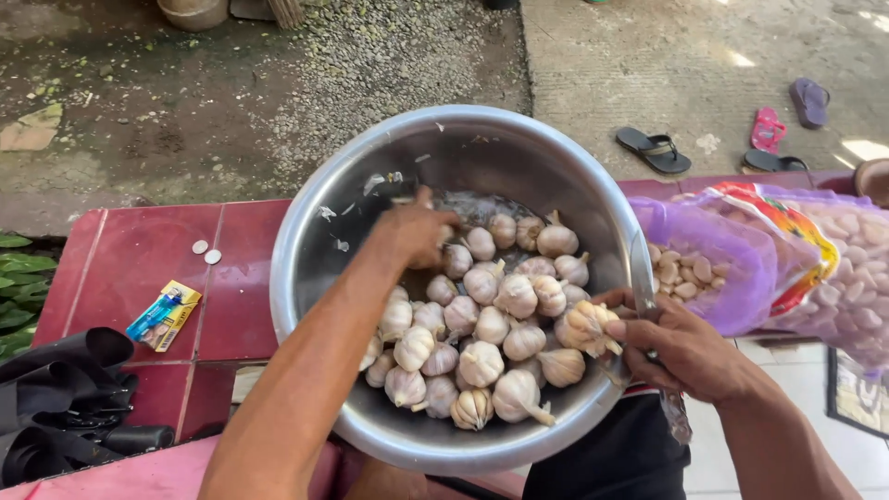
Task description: The person sits on a low tiled platform and peels garlic cloves using a small knife. They hold a garlic bulb, separate cloves, and trim the ends and skins, placing the peeled cloves into a metal bowl. A second person is visible in the background also working with garlic.
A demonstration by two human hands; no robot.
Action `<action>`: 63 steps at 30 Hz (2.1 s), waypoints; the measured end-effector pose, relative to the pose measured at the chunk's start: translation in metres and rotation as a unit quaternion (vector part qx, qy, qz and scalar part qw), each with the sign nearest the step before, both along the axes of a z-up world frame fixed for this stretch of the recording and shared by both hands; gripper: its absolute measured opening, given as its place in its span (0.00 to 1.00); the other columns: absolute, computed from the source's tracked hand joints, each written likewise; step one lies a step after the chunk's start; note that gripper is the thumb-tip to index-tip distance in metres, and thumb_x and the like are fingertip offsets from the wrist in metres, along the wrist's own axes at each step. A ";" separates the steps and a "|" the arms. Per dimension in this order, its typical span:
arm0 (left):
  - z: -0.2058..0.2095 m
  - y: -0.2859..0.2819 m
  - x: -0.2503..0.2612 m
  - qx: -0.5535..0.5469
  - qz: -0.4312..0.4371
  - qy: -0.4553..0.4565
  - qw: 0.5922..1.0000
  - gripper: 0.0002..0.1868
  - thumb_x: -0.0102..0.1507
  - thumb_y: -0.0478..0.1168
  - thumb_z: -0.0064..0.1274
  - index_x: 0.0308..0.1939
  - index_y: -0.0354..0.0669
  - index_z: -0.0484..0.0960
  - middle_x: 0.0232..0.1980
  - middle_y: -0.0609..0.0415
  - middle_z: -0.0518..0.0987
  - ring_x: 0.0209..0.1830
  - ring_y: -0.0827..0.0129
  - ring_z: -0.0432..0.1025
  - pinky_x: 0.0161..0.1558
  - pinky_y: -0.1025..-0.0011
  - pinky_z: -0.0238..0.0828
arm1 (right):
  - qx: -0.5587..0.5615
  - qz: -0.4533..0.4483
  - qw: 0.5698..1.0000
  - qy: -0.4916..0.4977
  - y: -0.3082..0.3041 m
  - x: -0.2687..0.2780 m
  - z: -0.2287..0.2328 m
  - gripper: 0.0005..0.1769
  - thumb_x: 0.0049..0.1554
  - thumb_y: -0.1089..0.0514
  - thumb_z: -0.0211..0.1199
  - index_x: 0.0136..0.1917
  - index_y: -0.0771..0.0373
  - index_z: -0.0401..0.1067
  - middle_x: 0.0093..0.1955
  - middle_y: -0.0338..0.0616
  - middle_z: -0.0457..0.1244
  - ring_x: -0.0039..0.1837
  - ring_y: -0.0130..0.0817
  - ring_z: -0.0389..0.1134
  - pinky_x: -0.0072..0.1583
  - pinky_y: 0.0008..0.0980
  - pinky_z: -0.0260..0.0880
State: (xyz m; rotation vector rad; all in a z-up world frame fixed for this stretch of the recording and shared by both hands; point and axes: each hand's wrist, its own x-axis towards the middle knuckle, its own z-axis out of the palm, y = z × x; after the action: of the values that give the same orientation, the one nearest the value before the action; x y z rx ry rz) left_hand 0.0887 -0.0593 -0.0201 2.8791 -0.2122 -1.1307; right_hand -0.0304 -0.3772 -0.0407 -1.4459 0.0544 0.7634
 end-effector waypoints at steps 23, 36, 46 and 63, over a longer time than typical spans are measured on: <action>-0.089 0.031 0.011 0.024 -0.066 -0.208 0.976 0.31 0.58 0.43 0.53 0.67 0.71 0.74 0.75 0.38 0.57 0.53 0.25 0.74 0.54 0.41 0.77 | 0.125 -0.102 0.986 -0.043 -0.020 -0.002 -0.056 0.22 0.56 0.60 0.59 0.62 0.72 0.66 0.30 0.77 0.66 0.14 0.25 0.48 0.16 0.24 0.47; -0.001 -0.115 -0.029 -0.251 -0.231 -0.183 0.922 0.38 0.55 0.70 0.60 0.69 0.80 0.73 0.72 0.55 0.72 0.78 0.42 0.57 0.64 0.36 0.63 | 0.383 -0.093 0.919 -0.005 -0.061 -0.003 -0.123 0.30 0.61 0.48 0.50 0.76 0.52 0.62 0.40 0.74 0.62 0.19 0.20 0.51 0.18 0.18 0.53; -0.077 -0.123 0.029 -0.423 -0.083 -0.383 0.817 0.35 0.61 0.76 0.40 0.32 0.52 0.84 0.31 0.54 0.79 0.40 0.55 0.76 0.41 0.52 0.74 | 0.377 -0.082 0.923 0.008 -0.052 -0.003 -0.092 0.34 0.63 0.42 0.50 0.65 0.76 0.66 0.41 0.69 0.63 0.21 0.15 0.53 0.15 0.17 0.53; 0.007 0.049 -0.025 0.040 0.008 -0.048 0.998 0.14 0.63 0.22 0.47 0.47 0.38 0.81 0.43 0.47 0.83 0.40 0.59 0.79 0.44 0.62 0.82 | 0.399 -0.003 0.917 0.025 -0.040 0.001 -0.051 0.27 0.65 0.48 0.61 0.53 0.81 0.64 0.44 0.61 0.63 0.25 0.22 0.51 0.27 0.20 0.52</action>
State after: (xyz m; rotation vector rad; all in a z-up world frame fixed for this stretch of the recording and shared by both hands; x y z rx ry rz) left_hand 0.0642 -0.0106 -0.0135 3.0032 -0.1502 -1.0222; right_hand -0.0298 -0.4171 -0.0916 -0.6447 -0.1966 0.7001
